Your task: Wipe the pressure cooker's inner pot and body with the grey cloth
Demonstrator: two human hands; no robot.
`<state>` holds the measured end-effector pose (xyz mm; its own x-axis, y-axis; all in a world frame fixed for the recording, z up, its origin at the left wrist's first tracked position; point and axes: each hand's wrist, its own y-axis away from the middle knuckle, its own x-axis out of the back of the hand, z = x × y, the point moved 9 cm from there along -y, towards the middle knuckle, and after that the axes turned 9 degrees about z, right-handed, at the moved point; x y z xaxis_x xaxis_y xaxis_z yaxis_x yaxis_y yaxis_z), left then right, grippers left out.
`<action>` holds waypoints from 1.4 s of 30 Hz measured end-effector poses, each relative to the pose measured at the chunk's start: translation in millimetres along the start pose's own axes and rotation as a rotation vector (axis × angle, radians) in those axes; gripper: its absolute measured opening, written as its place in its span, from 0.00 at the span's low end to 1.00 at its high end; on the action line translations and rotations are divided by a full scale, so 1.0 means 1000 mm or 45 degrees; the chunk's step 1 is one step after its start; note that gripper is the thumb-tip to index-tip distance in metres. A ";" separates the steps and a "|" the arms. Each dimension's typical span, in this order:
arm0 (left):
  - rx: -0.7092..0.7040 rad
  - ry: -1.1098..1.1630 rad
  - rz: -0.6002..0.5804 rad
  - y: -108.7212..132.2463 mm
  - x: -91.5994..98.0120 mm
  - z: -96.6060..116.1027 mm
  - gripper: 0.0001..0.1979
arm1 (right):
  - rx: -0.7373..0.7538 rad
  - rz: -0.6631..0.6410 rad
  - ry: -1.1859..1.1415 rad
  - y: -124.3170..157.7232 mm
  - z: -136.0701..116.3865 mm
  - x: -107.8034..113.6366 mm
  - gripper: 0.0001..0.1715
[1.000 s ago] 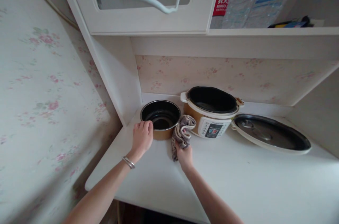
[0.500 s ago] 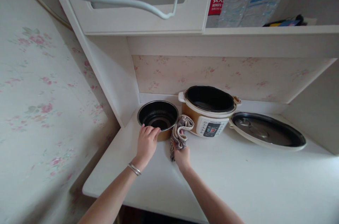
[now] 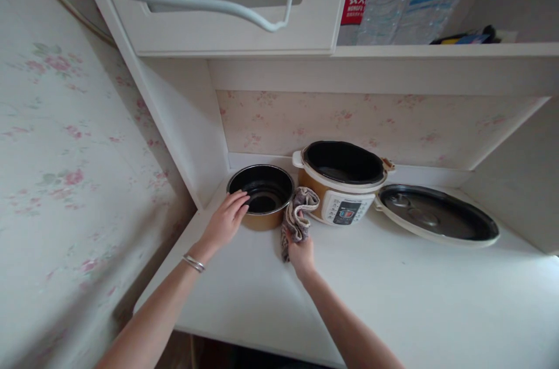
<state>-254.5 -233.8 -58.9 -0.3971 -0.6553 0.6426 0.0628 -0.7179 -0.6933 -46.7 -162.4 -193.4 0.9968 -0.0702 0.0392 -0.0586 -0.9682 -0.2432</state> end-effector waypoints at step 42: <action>0.005 -0.211 -0.129 0.004 0.000 0.021 0.18 | -0.174 0.096 0.063 -0.004 0.002 0.005 0.27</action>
<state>-235.4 -241.5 -54.6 -0.2451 -0.6091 0.7543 0.0336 -0.7829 -0.6212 -41.4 -158.3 -194.3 0.9855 -0.1525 0.0742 -0.1436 -0.9831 -0.1137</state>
